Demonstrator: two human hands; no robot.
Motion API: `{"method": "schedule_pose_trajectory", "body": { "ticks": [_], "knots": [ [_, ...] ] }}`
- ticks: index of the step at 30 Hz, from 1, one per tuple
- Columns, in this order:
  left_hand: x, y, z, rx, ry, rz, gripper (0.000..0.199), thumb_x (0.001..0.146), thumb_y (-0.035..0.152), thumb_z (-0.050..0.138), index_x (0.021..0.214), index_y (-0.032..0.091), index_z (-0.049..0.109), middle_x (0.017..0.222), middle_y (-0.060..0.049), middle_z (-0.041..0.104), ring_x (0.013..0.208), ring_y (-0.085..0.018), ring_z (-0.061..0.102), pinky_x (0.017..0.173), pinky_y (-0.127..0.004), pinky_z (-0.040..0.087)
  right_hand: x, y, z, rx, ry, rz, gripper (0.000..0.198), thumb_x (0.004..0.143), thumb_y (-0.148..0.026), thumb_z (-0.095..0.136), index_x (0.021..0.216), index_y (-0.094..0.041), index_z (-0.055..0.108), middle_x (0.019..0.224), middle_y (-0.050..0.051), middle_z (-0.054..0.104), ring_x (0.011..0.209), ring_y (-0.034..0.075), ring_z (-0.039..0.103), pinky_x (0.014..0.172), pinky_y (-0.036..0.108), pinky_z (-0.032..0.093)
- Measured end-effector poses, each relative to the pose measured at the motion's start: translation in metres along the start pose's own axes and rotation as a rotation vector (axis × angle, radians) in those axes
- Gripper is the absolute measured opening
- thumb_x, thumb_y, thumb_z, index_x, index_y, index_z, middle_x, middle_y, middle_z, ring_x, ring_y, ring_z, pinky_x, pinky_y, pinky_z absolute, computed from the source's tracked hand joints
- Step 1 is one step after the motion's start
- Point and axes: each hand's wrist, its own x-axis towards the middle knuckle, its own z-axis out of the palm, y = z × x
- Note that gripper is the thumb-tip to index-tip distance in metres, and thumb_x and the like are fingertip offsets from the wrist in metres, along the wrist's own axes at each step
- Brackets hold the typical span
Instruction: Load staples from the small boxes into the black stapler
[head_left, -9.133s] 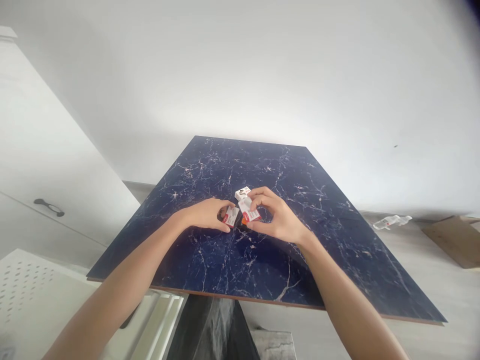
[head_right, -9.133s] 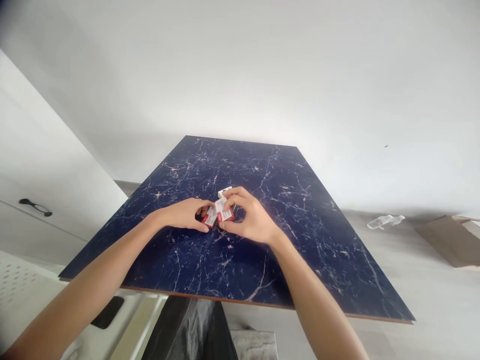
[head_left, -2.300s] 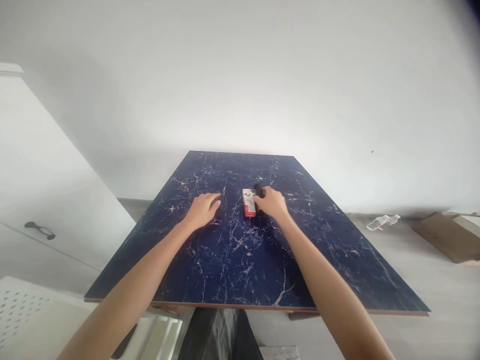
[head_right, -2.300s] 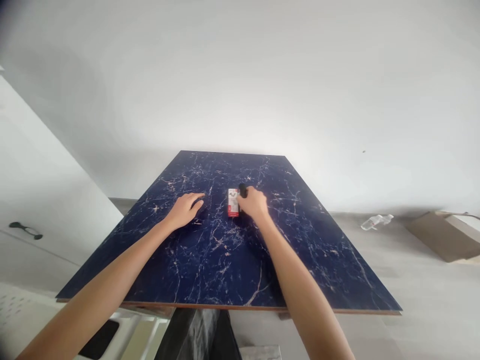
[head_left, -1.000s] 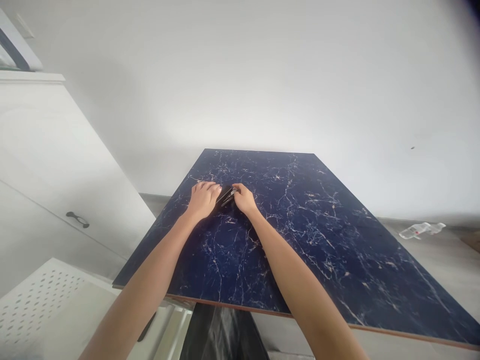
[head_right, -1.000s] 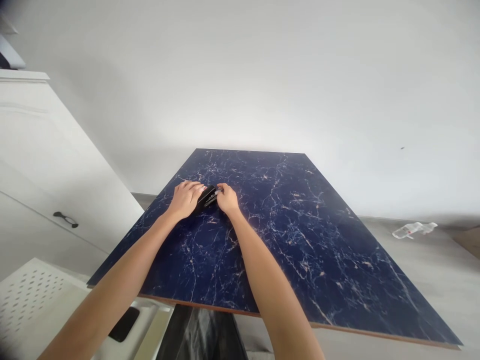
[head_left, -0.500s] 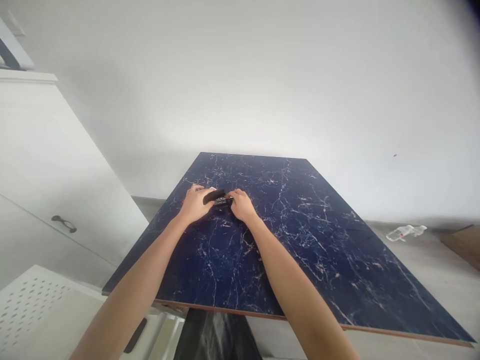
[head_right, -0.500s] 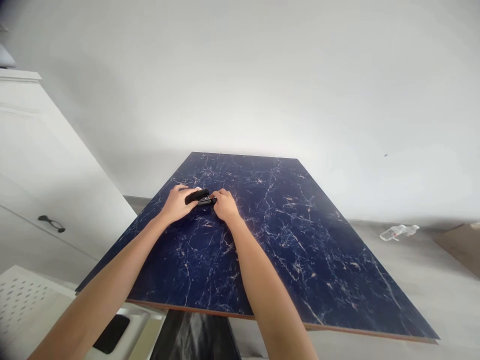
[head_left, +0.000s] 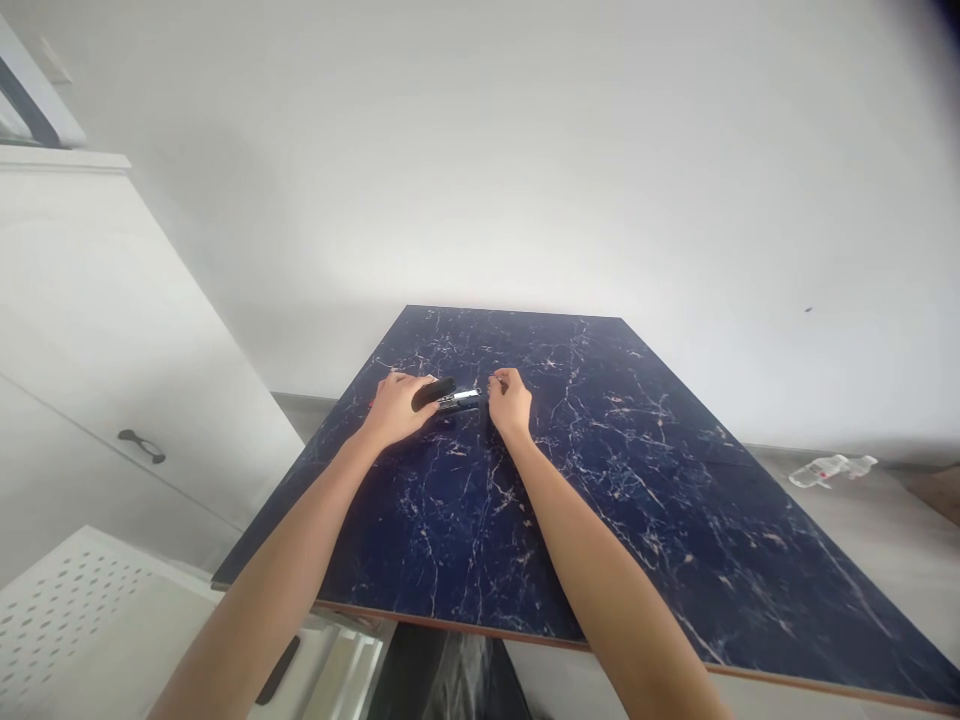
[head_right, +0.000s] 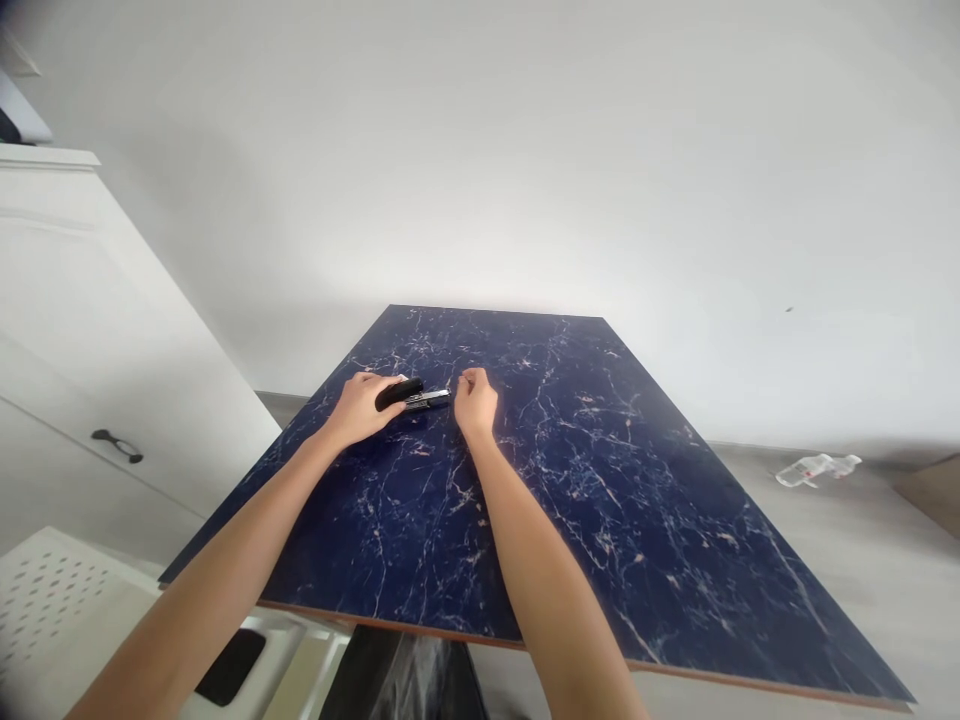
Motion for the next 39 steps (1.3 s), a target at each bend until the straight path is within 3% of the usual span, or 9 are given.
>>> {"method": "schedule_pose_trajectory", "body": {
  "ticks": [4, 9, 14, 18, 26, 29, 31, 34, 39],
  "knots": [
    [-0.001, -0.012, -0.007, 0.022, -0.061, 0.024, 0.067, 0.083, 0.056, 0.069, 0.142, 0.027, 0.055, 0.146, -0.011, 0.053, 0.133, -0.038, 0.046, 0.11, -0.054, 0.036, -0.009, 0.003, -0.001, -0.084, -0.03, -0.001, 0.04, 0.098, -0.016, 0.035, 0.123, -0.017, 0.066, 0.117, 0.013, 0.07, 0.107, 0.026, 0.066, 0.094, 0.036, 0.048],
    [0.001, -0.029, -0.003, 0.075, -0.106, -0.01, 0.046, 0.084, 0.059, 0.067, 0.111, 0.023, 0.073, 0.152, -0.012, 0.048, 0.137, -0.042, 0.042, 0.112, -0.057, 0.035, -0.024, -0.005, 0.003, -0.144, -0.138, -0.115, 0.047, 0.09, -0.005, 0.043, 0.129, -0.015, 0.068, 0.119, 0.017, 0.069, 0.115, 0.031, 0.061, 0.101, 0.04, 0.044],
    [0.002, -0.033, 0.006, 0.041, -0.046, 0.009, 0.042, 0.083, 0.058, 0.07, 0.104, 0.023, 0.076, 0.149, -0.011, 0.05, 0.136, -0.04, 0.043, 0.113, -0.056, 0.036, -0.03, -0.021, 0.011, -0.133, -0.274, -0.233, 0.046, 0.093, -0.006, 0.044, 0.128, -0.021, 0.07, 0.117, 0.009, 0.071, 0.112, 0.024, 0.063, 0.101, 0.032, 0.045],
    [0.002, -0.032, 0.009, 0.034, -0.005, 0.004, 0.034, 0.083, 0.054, 0.072, 0.096, 0.023, 0.078, 0.142, -0.011, 0.056, 0.131, -0.039, 0.048, 0.11, -0.053, 0.04, -0.031, -0.031, 0.017, -0.103, -0.327, -0.256, 0.045, 0.096, -0.007, 0.041, 0.13, -0.019, 0.067, 0.116, 0.009, 0.072, 0.113, 0.022, 0.064, 0.103, 0.03, 0.044],
    [0.004, -0.025, 0.006, 0.04, -0.016, -0.009, 0.038, 0.082, 0.054, 0.073, 0.105, 0.025, 0.078, 0.138, -0.011, 0.061, 0.131, -0.04, 0.048, 0.111, -0.052, 0.038, -0.027, -0.03, 0.014, -0.007, -0.342, -0.225, 0.044, 0.093, -0.005, 0.044, 0.124, -0.023, 0.069, 0.113, 0.004, 0.075, 0.108, 0.02, 0.068, 0.098, 0.028, 0.047],
    [0.005, -0.028, -0.009, 0.004, -0.056, -0.068, 0.044, 0.092, 0.056, 0.056, 0.124, 0.029, 0.071, 0.14, -0.008, 0.062, 0.132, -0.038, 0.049, 0.111, -0.052, 0.037, -0.029, -0.026, 0.014, 0.041, -0.262, -0.177, 0.044, 0.095, -0.01, 0.045, 0.134, -0.024, 0.061, 0.114, 0.005, 0.075, 0.106, 0.021, 0.069, 0.094, 0.03, 0.049],
    [0.005, -0.034, -0.021, -0.012, -0.071, -0.17, 0.044, 0.099, 0.046, 0.043, 0.131, 0.029, 0.067, 0.137, -0.008, 0.064, 0.127, -0.035, 0.055, 0.106, -0.048, 0.041, -0.031, -0.024, 0.015, 0.067, -0.214, -0.164, 0.04, 0.096, -0.014, 0.047, 0.132, -0.023, 0.061, 0.111, 0.006, 0.076, 0.102, 0.022, 0.07, 0.092, 0.031, 0.05],
    [0.002, -0.043, -0.039, 0.029, -0.167, -0.317, 0.042, 0.094, 0.04, 0.047, 0.125, 0.028, 0.072, 0.128, -0.011, 0.069, 0.109, -0.034, 0.065, 0.091, -0.041, 0.049, -0.034, -0.021, 0.019, 0.053, -0.198, -0.241, 0.032, 0.096, -0.016, 0.046, 0.118, -0.023, 0.068, 0.105, 0.005, 0.075, 0.097, 0.021, 0.069, 0.09, 0.031, 0.05],
    [-0.003, -0.043, -0.052, 0.027, -0.39, -0.283, 0.044, 0.082, 0.042, 0.063, 0.122, 0.028, 0.074, 0.104, -0.011, 0.074, 0.079, -0.027, 0.069, 0.066, -0.031, 0.045, -0.038, -0.022, 0.028, 0.028, -0.176, -0.456, 0.03, 0.091, -0.011, 0.049, 0.107, -0.022, 0.072, 0.108, 0.008, 0.068, 0.086, 0.019, 0.066, 0.082, 0.03, 0.051]
  ]
}}
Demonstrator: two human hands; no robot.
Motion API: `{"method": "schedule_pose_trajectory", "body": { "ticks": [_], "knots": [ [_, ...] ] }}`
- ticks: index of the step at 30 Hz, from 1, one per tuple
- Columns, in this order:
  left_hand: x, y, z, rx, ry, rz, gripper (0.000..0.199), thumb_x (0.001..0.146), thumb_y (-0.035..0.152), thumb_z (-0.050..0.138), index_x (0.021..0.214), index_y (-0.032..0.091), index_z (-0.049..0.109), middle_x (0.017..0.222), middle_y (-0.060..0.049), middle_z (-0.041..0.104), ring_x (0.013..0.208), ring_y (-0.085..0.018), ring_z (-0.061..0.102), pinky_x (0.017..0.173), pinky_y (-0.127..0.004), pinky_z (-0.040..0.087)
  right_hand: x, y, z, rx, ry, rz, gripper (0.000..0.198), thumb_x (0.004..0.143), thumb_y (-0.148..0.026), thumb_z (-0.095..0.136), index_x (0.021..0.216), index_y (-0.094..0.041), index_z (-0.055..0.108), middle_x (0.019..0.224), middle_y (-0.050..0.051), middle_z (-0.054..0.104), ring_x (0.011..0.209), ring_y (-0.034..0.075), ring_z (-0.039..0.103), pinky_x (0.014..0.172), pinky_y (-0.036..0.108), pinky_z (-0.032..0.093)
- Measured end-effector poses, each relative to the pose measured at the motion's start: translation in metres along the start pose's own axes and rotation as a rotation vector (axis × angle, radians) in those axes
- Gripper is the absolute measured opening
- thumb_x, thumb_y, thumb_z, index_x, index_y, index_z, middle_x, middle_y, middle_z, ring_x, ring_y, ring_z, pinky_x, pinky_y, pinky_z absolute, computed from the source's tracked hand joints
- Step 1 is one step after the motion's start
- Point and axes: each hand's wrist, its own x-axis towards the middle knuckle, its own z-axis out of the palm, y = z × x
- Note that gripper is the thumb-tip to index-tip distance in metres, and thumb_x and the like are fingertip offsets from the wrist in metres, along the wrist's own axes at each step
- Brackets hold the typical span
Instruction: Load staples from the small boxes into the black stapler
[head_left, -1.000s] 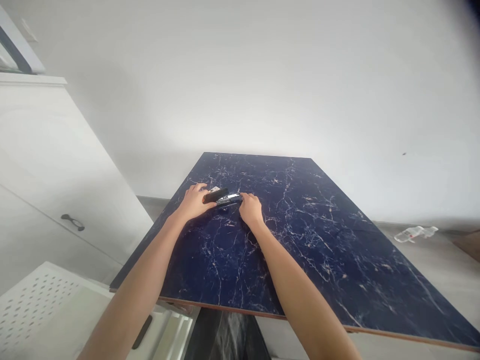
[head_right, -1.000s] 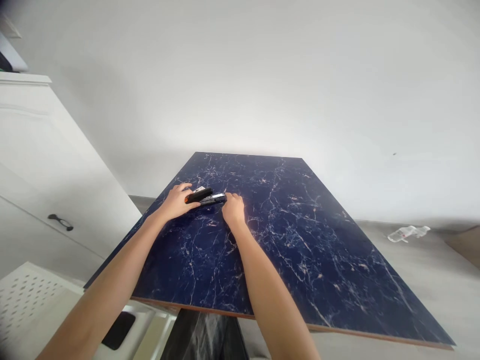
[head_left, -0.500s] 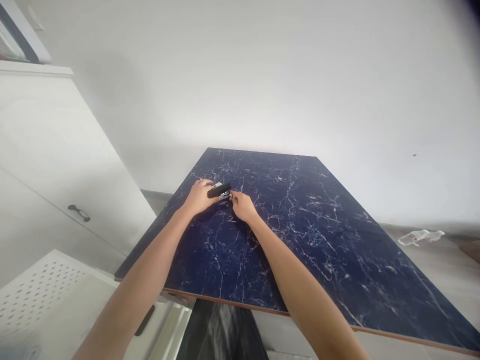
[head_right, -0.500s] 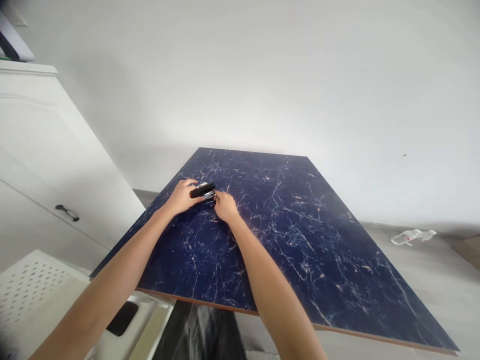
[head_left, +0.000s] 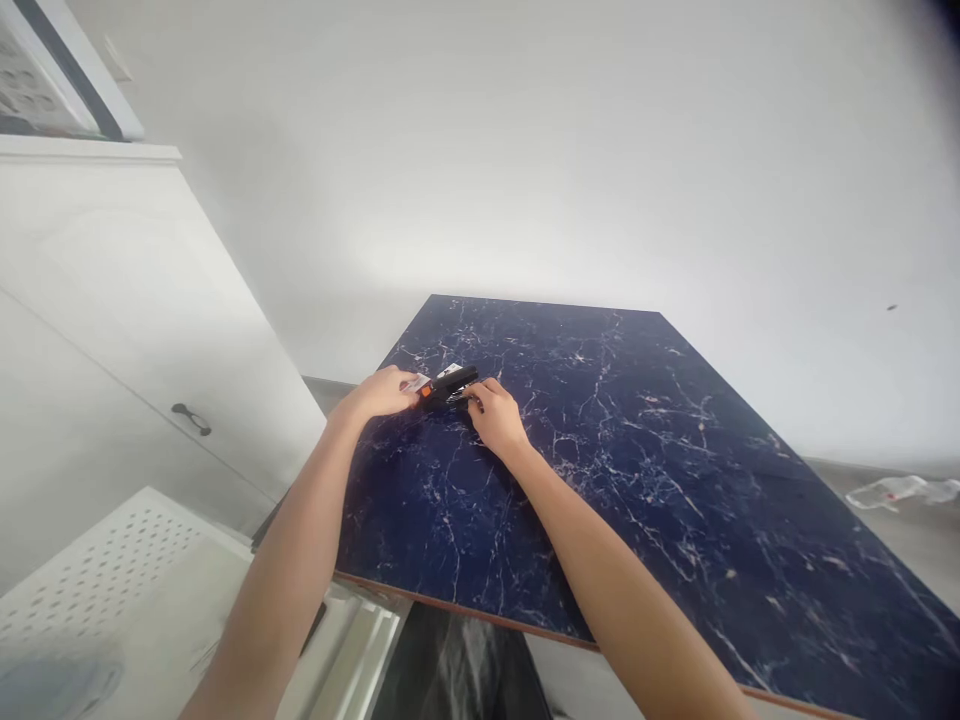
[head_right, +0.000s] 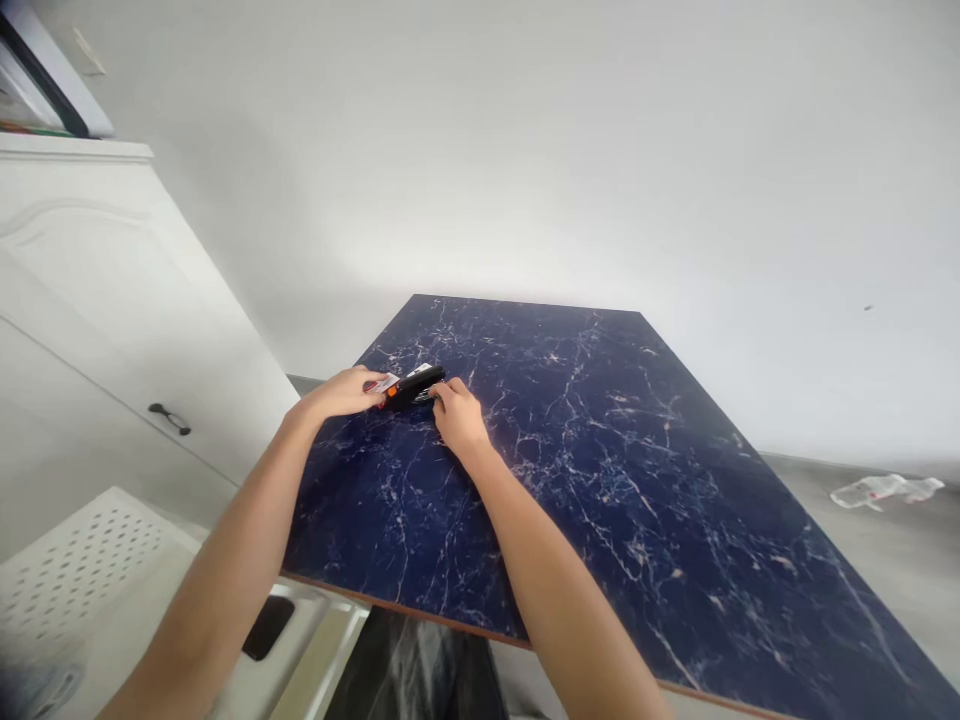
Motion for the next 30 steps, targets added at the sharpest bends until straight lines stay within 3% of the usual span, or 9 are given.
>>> {"method": "schedule_pose_trajectory", "body": {
  "ticks": [4, 10, 12, 14, 16, 18, 20, 25, 30],
  "knots": [
    [-0.003, 0.006, -0.001, 0.082, 0.079, 0.004, 0.045, 0.076, 0.035, 0.069, 0.12, 0.028, 0.074, 0.1, -0.009, 0.074, 0.082, -0.028, 0.067, 0.066, -0.032, 0.043, 0.0, 0.0, 0.003, -0.008, -0.023, -0.089, 0.027, 0.086, -0.007, 0.055, 0.103, -0.021, 0.072, 0.1, 0.007, 0.068, 0.093, 0.022, 0.064, 0.087, 0.032, 0.051],
    [-0.016, 0.029, -0.015, -0.117, 0.771, 0.148, 0.045, 0.09, 0.035, 0.06, 0.133, 0.024, 0.062, 0.117, -0.009, 0.07, 0.104, -0.027, 0.062, 0.094, -0.038, 0.045, 0.003, 0.0, -0.002, 0.07, -0.14, -0.11, 0.017, 0.081, -0.017, 0.071, 0.097, -0.022, 0.073, 0.1, 0.005, 0.072, 0.093, 0.021, 0.065, 0.089, 0.033, 0.051],
    [-0.024, 0.039, -0.02, -0.144, 0.658, 0.271, 0.049, 0.089, 0.036, 0.061, 0.137, 0.025, 0.06, 0.119, -0.009, 0.07, 0.107, -0.028, 0.061, 0.095, -0.039, 0.046, 0.004, 0.001, -0.004, 0.136, -0.108, -0.046, 0.016, 0.08, -0.019, 0.071, 0.095, -0.022, 0.074, 0.099, 0.004, 0.073, 0.089, 0.02, 0.067, 0.087, 0.033, 0.051],
    [-0.031, 0.043, -0.023, -0.132, 0.358, 0.346, 0.05, 0.084, 0.038, 0.066, 0.132, 0.027, 0.064, 0.116, -0.008, 0.071, 0.1, -0.028, 0.064, 0.085, -0.035, 0.049, 0.005, 0.004, -0.007, 0.209, -0.023, 0.069, 0.013, 0.082, -0.02, 0.066, 0.092, -0.023, 0.074, 0.095, 0.002, 0.075, 0.084, 0.019, 0.068, 0.084, 0.031, 0.051],
    [-0.037, 0.041, -0.026, -0.121, 0.092, 0.328, 0.046, 0.078, 0.04, 0.071, 0.123, 0.029, 0.071, 0.106, -0.006, 0.073, 0.086, -0.025, 0.066, 0.071, -0.031, 0.048, 0.007, 0.007, -0.008, 0.262, 0.074, 0.197, 0.013, 0.085, -0.022, 0.061, 0.088, -0.023, 0.074, 0.09, 0.001, 0.076, 0.082, 0.018, 0.069, 0.082, 0.031, 0.052],
    [-0.039, 0.036, -0.028, -0.134, -0.035, 0.286, 0.043, 0.072, 0.041, 0.076, 0.114, 0.03, 0.075, 0.098, -0.004, 0.073, 0.075, -0.023, 0.066, 0.061, -0.029, 0.045, 0.008, 0.011, -0.009, 0.294, 0.126, 0.288, 0.013, 0.085, -0.024, 0.061, 0.086, -0.024, 0.073, 0.086, 0.0, 0.076, 0.081, 0.018, 0.07, 0.082, 0.03, 0.052],
    [-0.037, 0.031, -0.027, -0.162, -0.023, 0.273, 0.047, 0.068, 0.045, 0.08, 0.113, 0.031, 0.075, 0.1, -0.004, 0.073, 0.077, -0.023, 0.066, 0.06, -0.028, 0.045, 0.009, 0.013, -0.009, 0.317, 0.133, 0.329, 0.013, 0.084, -0.026, 0.061, 0.085, -0.024, 0.073, 0.086, -0.001, 0.077, 0.082, 0.019, 0.071, 0.081, 0.03, 0.052],
    [-0.021, 0.029, -0.016, -0.173, 0.32, 0.196, 0.041, 0.088, 0.047, 0.061, 0.122, 0.025, 0.07, 0.113, -0.007, 0.072, 0.093, -0.024, 0.066, 0.078, -0.033, 0.048, 0.009, 0.012, -0.01, 0.308, 0.151, 0.346, 0.014, 0.084, -0.027, 0.059, 0.088, -0.023, 0.072, 0.089, 0.0, 0.077, 0.082, 0.019, 0.071, 0.082, 0.031, 0.051],
    [-0.015, 0.028, -0.009, -0.14, 0.181, 0.273, 0.04, 0.086, 0.048, 0.063, 0.115, 0.023, 0.069, 0.119, -0.009, 0.068, 0.101, -0.026, 0.064, 0.083, -0.035, 0.049, 0.003, 0.001, -0.008, 0.114, 0.029, 0.158, 0.013, 0.084, -0.024, 0.059, 0.088, -0.023, 0.071, 0.085, 0.002, 0.073, 0.079, 0.019, 0.066, 0.077, 0.031, 0.049]
  ]
}}
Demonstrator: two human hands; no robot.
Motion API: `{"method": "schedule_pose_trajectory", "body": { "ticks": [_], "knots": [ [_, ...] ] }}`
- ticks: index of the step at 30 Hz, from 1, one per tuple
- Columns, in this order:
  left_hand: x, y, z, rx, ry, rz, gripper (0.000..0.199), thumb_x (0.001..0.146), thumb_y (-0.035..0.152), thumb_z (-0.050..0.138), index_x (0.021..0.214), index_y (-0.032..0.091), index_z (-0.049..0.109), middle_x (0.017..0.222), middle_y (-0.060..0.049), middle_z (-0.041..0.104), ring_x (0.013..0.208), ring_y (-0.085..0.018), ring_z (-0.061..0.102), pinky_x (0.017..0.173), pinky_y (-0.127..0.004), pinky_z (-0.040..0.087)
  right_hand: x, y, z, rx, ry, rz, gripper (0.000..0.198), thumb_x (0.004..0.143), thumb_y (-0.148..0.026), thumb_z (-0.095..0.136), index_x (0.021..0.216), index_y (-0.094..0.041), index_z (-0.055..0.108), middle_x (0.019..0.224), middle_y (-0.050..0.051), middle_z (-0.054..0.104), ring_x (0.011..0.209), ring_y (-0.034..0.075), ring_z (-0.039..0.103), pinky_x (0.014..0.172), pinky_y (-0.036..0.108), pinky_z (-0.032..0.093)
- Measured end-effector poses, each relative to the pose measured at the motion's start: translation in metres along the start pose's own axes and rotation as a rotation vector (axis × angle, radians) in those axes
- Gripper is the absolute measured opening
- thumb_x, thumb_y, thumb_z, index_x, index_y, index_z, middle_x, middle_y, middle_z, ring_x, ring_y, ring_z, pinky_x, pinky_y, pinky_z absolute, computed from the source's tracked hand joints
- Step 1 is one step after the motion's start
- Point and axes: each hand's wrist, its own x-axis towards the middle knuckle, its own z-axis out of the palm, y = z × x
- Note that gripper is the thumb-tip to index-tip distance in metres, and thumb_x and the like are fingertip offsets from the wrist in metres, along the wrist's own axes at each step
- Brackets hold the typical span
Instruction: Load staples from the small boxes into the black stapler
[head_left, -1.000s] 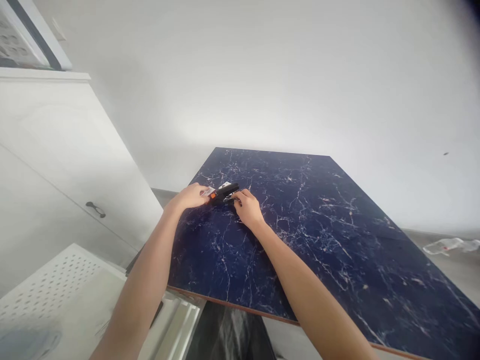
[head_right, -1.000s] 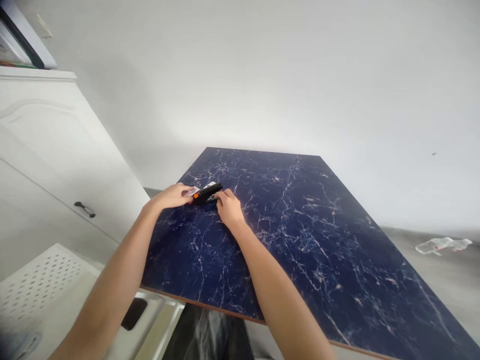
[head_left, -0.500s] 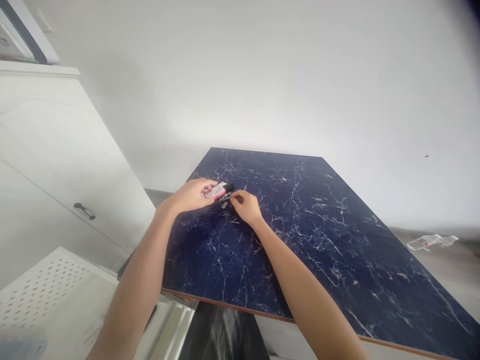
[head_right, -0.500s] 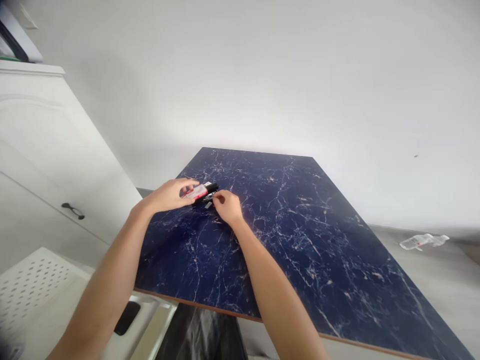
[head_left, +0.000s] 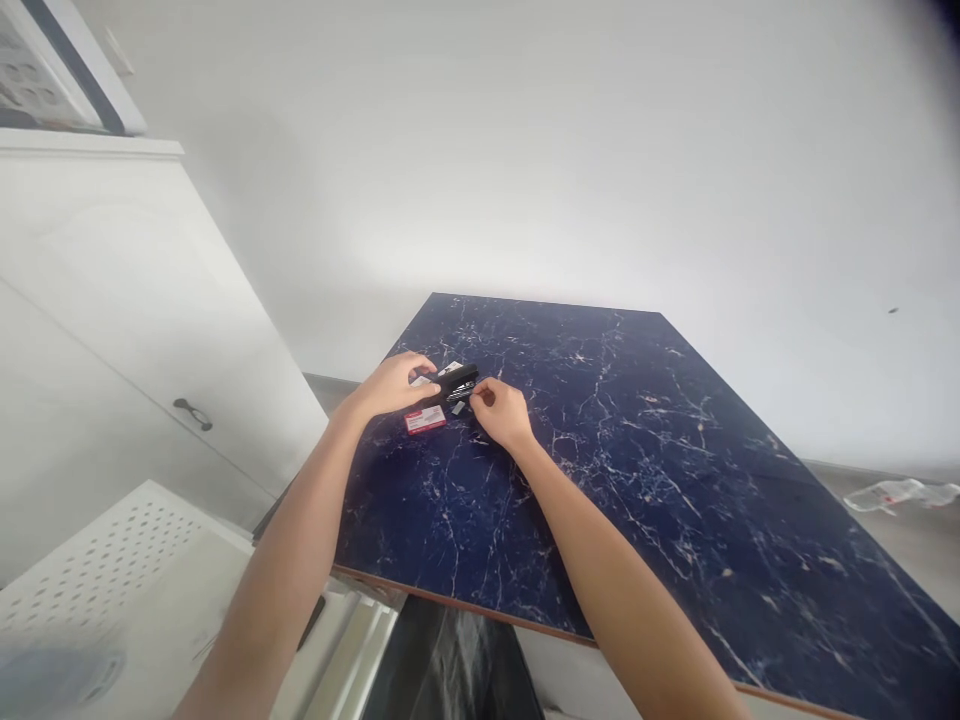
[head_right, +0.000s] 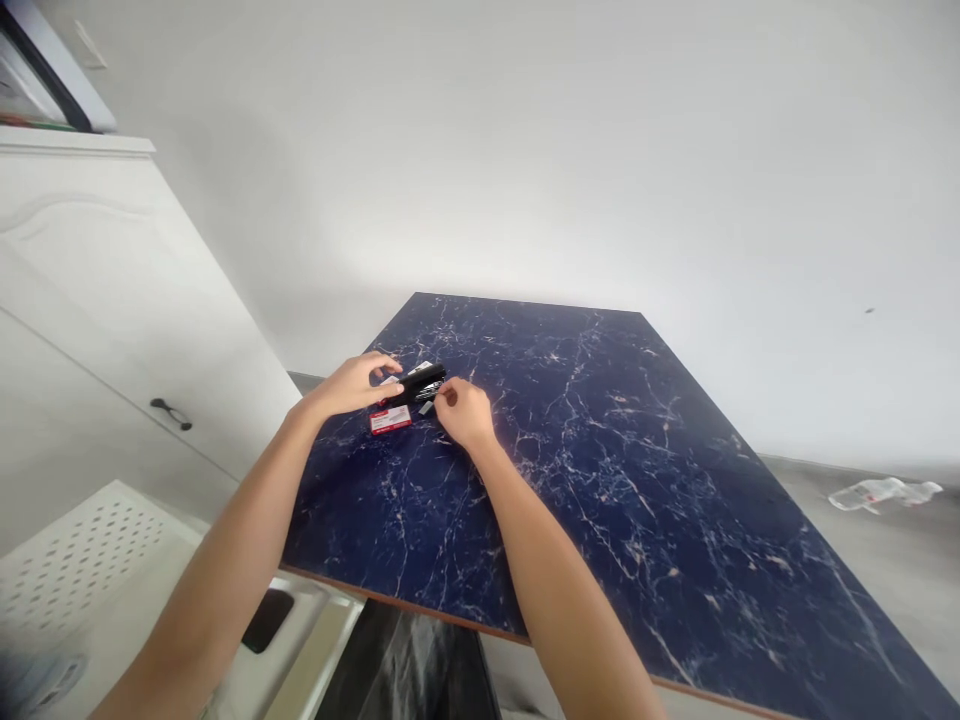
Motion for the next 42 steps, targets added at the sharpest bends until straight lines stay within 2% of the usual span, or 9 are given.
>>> {"method": "schedule_pose_trajectory", "body": {
  "ticks": [5, 11, 16, 21, 25, 30, 33, 37, 42],
  "knots": [
    [-0.006, 0.001, -0.009, 0.016, -0.102, -0.116, 0.048, 0.08, 0.053, 0.066, 0.118, 0.024, 0.063, 0.114, -0.008, 0.069, 0.095, -0.026, 0.066, 0.074, -0.032, 0.048, -0.008, -0.01, 0.006, -0.223, -0.144, -0.241, 0.02, 0.083, -0.019, 0.062, 0.098, -0.022, 0.075, 0.102, 0.007, 0.072, 0.093, 0.023, 0.062, 0.085, 0.034, 0.047],
    [-0.019, 0.006, -0.017, 0.191, -0.297, -0.443, 0.058, 0.06, 0.065, 0.077, 0.099, 0.024, 0.067, 0.088, -0.006, 0.072, 0.077, -0.028, 0.067, 0.061, -0.03, 0.042, -0.005, -0.012, 0.004, -0.247, -0.247, -0.299, 0.019, 0.091, -0.023, 0.062, 0.103, -0.019, 0.075, 0.106, 0.009, 0.071, 0.096, 0.021, 0.061, 0.097, 0.036, 0.042],
    [-0.019, 0.013, -0.008, 0.164, -0.427, -0.287, 0.029, 0.055, 0.04, 0.083, 0.075, 0.025, 0.069, 0.073, -0.002, 0.07, 0.063, -0.023, 0.064, 0.052, -0.028, 0.036, 0.001, -0.01, 0.0, -0.251, -0.299, -0.233, 0.018, 0.087, -0.033, 0.073, 0.096, -0.018, 0.074, 0.097, 0.01, 0.069, 0.094, 0.024, 0.061, 0.09, 0.036, 0.045],
    [-0.015, 0.014, -0.01, -0.144, -0.224, -0.087, 0.029, 0.073, 0.04, 0.076, 0.099, 0.026, 0.07, 0.089, -0.005, 0.075, 0.068, -0.023, 0.068, 0.052, -0.027, 0.045, 0.003, -0.003, -0.004, -0.108, -0.268, -0.132, 0.009, 0.086, -0.028, 0.074, 0.089, -0.021, 0.068, 0.087, 0.005, 0.07, 0.082, 0.02, 0.064, 0.078, 0.031, 0.046],
    [-0.008, 0.016, -0.003, -0.441, -0.02, -0.041, 0.045, 0.08, 0.043, 0.075, 0.121, 0.025, 0.066, 0.11, -0.01, 0.073, 0.086, -0.024, 0.071, 0.056, -0.027, 0.055, 0.005, -0.002, -0.003, 0.336, -0.047, 0.182, 0.014, 0.091, -0.033, 0.062, 0.101, -0.023, 0.066, 0.077, 0.0, 0.073, 0.069, 0.017, 0.067, 0.073, 0.03, 0.052],
    [0.004, 0.016, 0.022, -0.665, 0.092, -0.04, 0.056, 0.078, 0.042, 0.08, 0.128, 0.022, 0.066, 0.107, -0.011, 0.073, 0.089, -0.024, 0.072, 0.064, -0.03, 0.062, 0.007, -0.007, 0.005, 0.833, 0.045, 0.371, 0.021, 0.09, -0.035, 0.06, 0.103, -0.021, 0.07, 0.087, 0.003, 0.076, 0.073, 0.017, 0.071, 0.075, 0.033, 0.06],
    [0.008, 0.019, 0.034, -0.838, 0.135, -0.058, 0.058, 0.076, 0.037, 0.083, 0.129, 0.021, 0.066, 0.123, -0.012, 0.071, 0.089, -0.022, 0.072, 0.067, -0.029, 0.062, 0.006, -0.007, 0.009, 0.911, 0.076, 0.42, 0.022, 0.087, -0.033, 0.063, 0.104, -0.02, 0.07, 0.088, 0.004, 0.077, 0.07, 0.016, 0.071, 0.077, 0.035, 0.062],
    [0.008, 0.024, 0.041, -1.128, 0.08, -0.112, 0.051, 0.079, 0.033, 0.083, 0.127, 0.023, 0.068, 0.139, -0.012, 0.064, 0.082, -0.016, 0.073, 0.065, -0.024, 0.061, 0.005, -0.004, 0.012, 0.895, 0.039, 0.404, 0.026, 0.084, -0.035, 0.067, 0.104, -0.019, 0.071, 0.081, 0.003, 0.075, 0.067, 0.016, 0.07, 0.073, 0.034, 0.061],
    [0.01, 0.023, 0.043, -1.309, 0.088, -0.173, 0.037, 0.081, 0.028, 0.081, 0.116, 0.021, 0.074, 0.13, -0.01, 0.07, 0.076, -0.012, 0.073, 0.067, -0.021, 0.062, 0.006, 0.002, 0.012, 0.817, 0.067, 0.357, 0.031, 0.082, -0.039, 0.065, 0.104, -0.02, 0.073, 0.069, -0.003, 0.066, 0.062, 0.014, 0.063, 0.062, 0.027, 0.054]
  ]
}}
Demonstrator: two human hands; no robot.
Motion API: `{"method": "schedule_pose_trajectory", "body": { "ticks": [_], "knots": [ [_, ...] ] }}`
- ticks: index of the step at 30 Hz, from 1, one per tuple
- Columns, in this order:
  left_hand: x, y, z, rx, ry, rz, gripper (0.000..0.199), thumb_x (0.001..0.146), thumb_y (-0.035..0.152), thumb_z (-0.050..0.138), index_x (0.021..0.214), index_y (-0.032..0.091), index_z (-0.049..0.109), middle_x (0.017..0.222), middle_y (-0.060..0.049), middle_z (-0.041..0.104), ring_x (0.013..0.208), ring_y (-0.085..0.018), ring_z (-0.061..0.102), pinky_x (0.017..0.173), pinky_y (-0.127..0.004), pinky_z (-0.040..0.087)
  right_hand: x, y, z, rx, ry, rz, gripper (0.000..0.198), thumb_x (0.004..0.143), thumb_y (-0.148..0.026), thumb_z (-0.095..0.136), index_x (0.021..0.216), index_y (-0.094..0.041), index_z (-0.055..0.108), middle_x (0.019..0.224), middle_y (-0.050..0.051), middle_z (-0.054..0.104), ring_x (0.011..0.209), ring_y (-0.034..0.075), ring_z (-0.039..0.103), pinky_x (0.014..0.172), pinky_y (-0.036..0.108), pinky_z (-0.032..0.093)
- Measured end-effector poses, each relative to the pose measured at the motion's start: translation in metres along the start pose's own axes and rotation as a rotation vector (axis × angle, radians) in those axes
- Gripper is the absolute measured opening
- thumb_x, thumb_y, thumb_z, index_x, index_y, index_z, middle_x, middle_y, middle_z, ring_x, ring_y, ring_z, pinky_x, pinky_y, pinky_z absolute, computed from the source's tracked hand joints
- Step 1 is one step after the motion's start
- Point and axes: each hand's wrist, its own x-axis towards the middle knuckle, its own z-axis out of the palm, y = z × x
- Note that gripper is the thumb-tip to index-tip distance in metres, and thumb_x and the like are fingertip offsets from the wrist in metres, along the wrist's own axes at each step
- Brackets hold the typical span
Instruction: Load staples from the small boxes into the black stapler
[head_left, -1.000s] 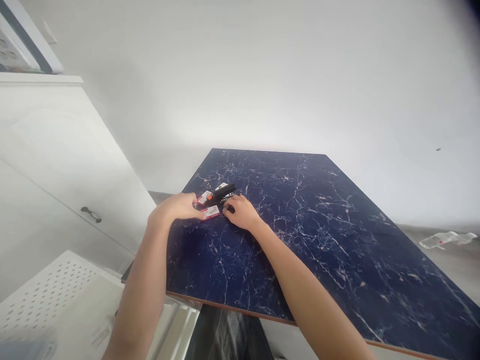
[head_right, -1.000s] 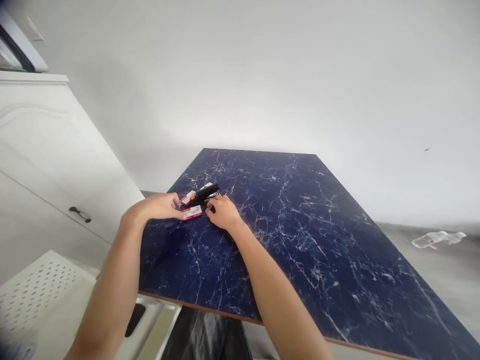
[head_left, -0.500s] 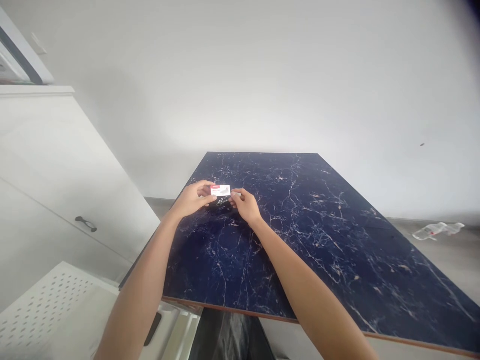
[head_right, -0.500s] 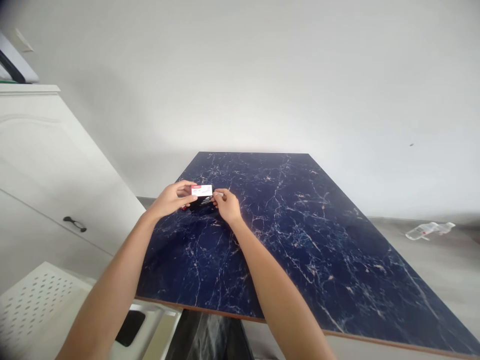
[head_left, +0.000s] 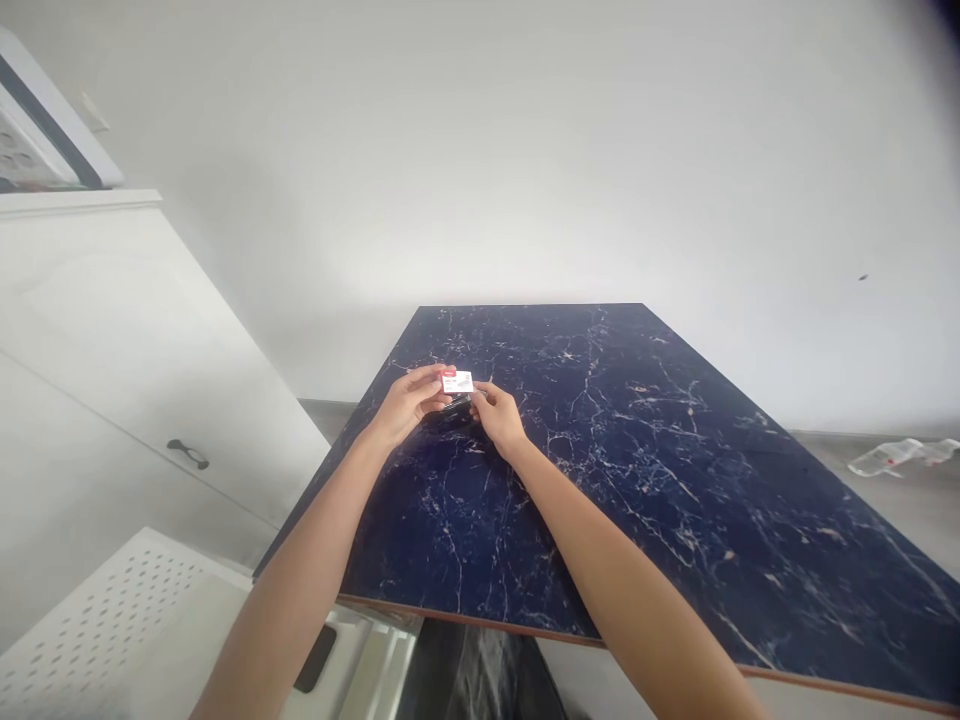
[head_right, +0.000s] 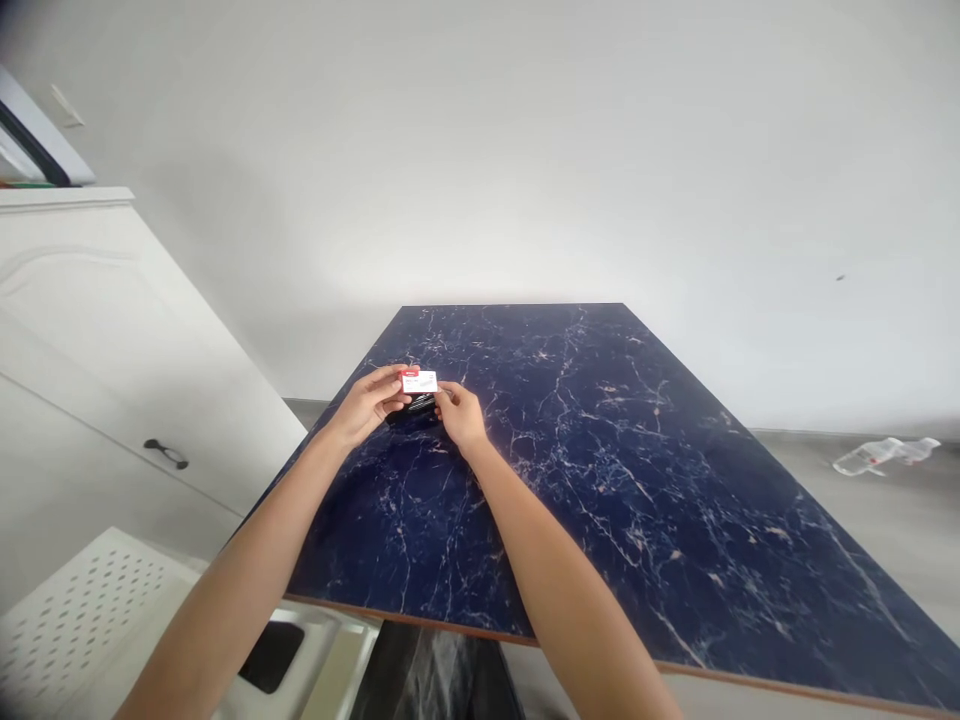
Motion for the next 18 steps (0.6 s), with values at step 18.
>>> {"method": "schedule_pose_trajectory", "body": {
  "ticks": [18],
  "knots": [
    [0.01, -0.006, -0.009, 0.251, 0.239, 0.085, 0.026, 0.073, 0.028, 0.077, 0.094, 0.017, 0.066, 0.112, -0.01, 0.076, 0.05, -0.008, 0.063, 0.044, -0.02, 0.047, 0.001, -0.007, -0.008, 0.205, 0.112, -0.099, 0.039, 0.079, -0.054, 0.073, 0.097, -0.02, 0.067, 0.083, 0.002, 0.073, 0.072, 0.014, 0.065, 0.071, 0.026, 0.054]
  ]
}}
